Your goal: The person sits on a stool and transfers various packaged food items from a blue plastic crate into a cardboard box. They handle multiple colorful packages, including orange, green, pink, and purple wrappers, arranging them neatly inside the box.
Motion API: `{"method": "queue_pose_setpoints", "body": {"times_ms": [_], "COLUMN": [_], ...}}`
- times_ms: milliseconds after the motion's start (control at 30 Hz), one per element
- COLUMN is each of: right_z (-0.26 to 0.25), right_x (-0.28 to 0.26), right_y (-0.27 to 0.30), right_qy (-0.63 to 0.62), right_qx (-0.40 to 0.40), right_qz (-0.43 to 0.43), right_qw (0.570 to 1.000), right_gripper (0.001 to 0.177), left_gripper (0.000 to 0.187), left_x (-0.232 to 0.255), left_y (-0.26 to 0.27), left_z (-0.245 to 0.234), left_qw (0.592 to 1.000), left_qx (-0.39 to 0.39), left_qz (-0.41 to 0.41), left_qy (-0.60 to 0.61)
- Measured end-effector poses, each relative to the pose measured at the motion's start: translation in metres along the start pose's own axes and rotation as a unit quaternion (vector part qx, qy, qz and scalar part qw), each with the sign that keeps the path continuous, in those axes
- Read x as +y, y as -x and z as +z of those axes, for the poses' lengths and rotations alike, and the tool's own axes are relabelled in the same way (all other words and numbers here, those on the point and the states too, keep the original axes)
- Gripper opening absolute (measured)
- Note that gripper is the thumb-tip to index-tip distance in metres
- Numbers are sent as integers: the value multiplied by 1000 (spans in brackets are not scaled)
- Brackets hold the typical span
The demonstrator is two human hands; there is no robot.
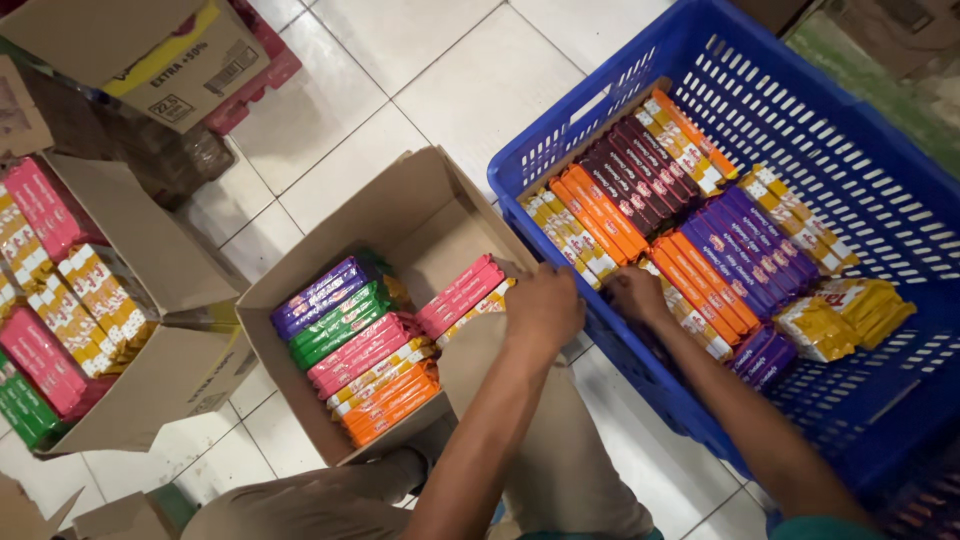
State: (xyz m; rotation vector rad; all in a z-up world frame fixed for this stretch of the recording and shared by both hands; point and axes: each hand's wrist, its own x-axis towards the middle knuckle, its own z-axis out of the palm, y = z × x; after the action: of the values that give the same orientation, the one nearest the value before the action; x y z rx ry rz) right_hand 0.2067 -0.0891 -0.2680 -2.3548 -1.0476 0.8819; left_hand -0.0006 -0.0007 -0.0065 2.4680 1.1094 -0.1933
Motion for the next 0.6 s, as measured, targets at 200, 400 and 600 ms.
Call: {"method": "queue_pose_setpoints", "body": {"times_ms": [200, 400, 600], "right_z": [-46, -63, -88], "right_x": [-68, -127, -206], "right_y": [4, -34, 27], "right_qy": [-38, -58, -188], "right_qx": [130, 58, -22], "right_qz": [-135, -145, -135], "right_qw": [982, 986, 973], "right_gripper": [13, 17, 61], "left_gripper": [44, 48, 49], "left_x": [-3, -5, -11], "left_y": [-3, -5, -9], "left_z": [12, 12, 15], "left_qw": [1000, 1000, 999], "left_qx": [26, 25, 15], "left_qz": [1, 1, -11], "left_qy": [16, 19, 31]}}
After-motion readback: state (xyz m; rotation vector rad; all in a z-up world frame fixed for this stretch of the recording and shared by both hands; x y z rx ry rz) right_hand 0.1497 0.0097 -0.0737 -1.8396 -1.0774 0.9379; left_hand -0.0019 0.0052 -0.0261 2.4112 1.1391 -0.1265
